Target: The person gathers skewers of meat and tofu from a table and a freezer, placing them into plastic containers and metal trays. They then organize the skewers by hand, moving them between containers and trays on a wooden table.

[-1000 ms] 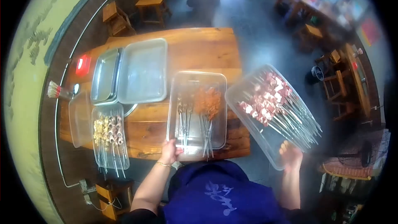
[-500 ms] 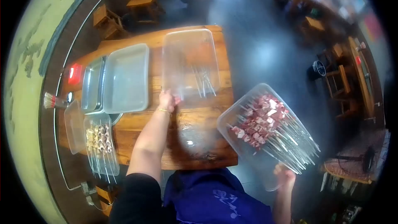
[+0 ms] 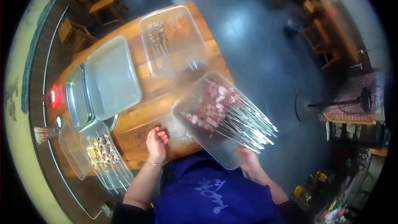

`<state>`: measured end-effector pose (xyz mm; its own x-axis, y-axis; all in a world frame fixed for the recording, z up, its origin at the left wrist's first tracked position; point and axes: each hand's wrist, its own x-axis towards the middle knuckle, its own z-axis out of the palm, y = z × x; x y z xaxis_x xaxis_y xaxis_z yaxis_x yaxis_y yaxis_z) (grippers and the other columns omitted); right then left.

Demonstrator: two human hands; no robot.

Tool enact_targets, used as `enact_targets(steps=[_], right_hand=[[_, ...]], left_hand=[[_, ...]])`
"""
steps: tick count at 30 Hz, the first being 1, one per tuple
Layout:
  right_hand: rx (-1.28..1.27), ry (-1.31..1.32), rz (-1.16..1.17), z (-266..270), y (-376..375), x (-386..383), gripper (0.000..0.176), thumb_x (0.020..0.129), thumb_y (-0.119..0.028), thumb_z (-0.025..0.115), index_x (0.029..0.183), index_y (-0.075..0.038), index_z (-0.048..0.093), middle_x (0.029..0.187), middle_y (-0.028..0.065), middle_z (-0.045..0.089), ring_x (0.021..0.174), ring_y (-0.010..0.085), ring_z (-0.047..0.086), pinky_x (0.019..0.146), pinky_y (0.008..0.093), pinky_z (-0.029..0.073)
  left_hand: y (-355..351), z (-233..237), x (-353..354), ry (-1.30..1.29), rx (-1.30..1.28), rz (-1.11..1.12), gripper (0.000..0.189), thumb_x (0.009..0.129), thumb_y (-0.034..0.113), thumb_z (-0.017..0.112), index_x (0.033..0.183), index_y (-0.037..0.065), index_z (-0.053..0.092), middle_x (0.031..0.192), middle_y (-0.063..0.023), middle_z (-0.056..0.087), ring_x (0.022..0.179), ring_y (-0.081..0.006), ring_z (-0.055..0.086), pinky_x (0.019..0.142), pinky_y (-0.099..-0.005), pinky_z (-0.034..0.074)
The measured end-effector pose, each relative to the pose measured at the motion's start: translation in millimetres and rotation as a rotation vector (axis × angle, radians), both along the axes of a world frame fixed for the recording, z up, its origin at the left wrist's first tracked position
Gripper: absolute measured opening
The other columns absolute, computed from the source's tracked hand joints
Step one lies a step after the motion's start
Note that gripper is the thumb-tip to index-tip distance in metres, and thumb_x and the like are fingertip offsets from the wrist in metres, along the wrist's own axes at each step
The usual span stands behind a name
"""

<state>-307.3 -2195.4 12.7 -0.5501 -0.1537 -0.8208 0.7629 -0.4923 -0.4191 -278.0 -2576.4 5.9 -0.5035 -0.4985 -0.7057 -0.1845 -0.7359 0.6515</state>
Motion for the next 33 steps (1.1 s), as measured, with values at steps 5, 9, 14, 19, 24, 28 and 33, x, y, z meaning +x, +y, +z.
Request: enact_targets(steps=[5,9,14,19,24,28,33], right_hand=[[-0.084,-0.141,-0.005,-1.3,-74.1,49.6,0.03,0.092,-0.014,0.054,0.12,-0.003,0.054,0.119,0.0139,0.059,0.108,0.0275,0.057,0.093,0.044,0.046],[-0.077,-0.205,0.394,41.8,-82.0,56.0,0.029,0.093,-0.019,0.056,0.117,-0.003,0.058,0.112,0.0125,0.063,0.101,0.0233,0.061,0.09,0.0374,0.048],[1.025,0.824,0.638,69.9,-67.5,14.2,0.021,0.087,-0.01,0.061,0.106,-0.002,0.064,0.105,0.0122,0.066,0.091,0.0233,0.064,0.082,0.0316,0.051],[1.564,0.948,0.781,32.5,-75.7,-57.9,0.057,0.077,-0.023,0.067,0.125,0.003,0.05,0.121,0.0208,0.055,0.112,0.0362,0.05,0.098,0.0423,0.039],[1.598,0.875,0.843,36.1,-96.6,-63.5,0.074,0.074,-0.031,0.07,0.133,0.004,0.043,0.128,0.0227,0.047,0.117,0.0373,0.043,0.101,0.0438,0.034],[1.637,0.825,0.82,31.0,-99.4,-62.4,0.077,0.072,-0.034,0.071,0.133,0.003,0.042,0.13,0.0228,0.045,0.12,0.0385,0.04,0.102,0.0452,0.033],[1.43,0.802,0.883,38.4,-92.5,-65.6,0.074,0.072,-0.039,0.071,0.129,0.001,0.046,0.126,0.0229,0.049,0.112,0.0382,0.047,0.097,0.0435,0.039]], left_hand=[[11.5,29.0,26.2,0.044,0.038,-0.209,0.017,0.095,0.023,0.051,0.105,0.011,0.059,0.082,-0.0034,0.063,0.073,-0.0149,0.06,0.065,-0.029,0.051],[17.4,66.7,-1.3,0.091,0.254,-0.438,0.028,0.095,0.02,0.051,0.117,0.005,0.055,0.096,-0.0089,0.065,0.084,-0.0195,0.063,0.075,-0.0341,0.054],[47.5,51.1,-24.2,0.04,0.46,-0.637,0.052,0.095,0.022,0.051,0.139,0.002,0.033,0.135,-0.0163,0.046,0.12,-0.0254,0.049,0.098,-0.04,0.043],[80.0,0.0,-39.3,-0.051,0.593,-0.63,0.062,0.093,0.03,0.051,0.142,0.0,0.027,0.147,-0.0141,0.031,0.137,-0.0264,0.026,0.113,-0.0439,0.019],[95.9,-24.6,-44.9,-0.051,0.596,-0.593,0.038,0.093,0.031,0.05,0.122,0.007,0.048,0.126,-0.0059,0.05,0.117,-0.0212,0.043,0.103,-0.0386,0.03],[111.1,-16.9,-49.8,0.01,0.626,-0.554,0.032,0.092,0.035,0.051,0.112,0.01,0.054,0.11,-0.0028,0.057,0.102,-0.0193,0.05,0.096,-0.0341,0.036],[131.1,-5.9,-64.2,0.132,0.803,-0.485,0.038,0.091,0.038,0.056,0.117,0.01,0.058,0.115,-0.0044,0.062,0.105,-0.0208,0.056,0.096,-0.0365,0.041]])
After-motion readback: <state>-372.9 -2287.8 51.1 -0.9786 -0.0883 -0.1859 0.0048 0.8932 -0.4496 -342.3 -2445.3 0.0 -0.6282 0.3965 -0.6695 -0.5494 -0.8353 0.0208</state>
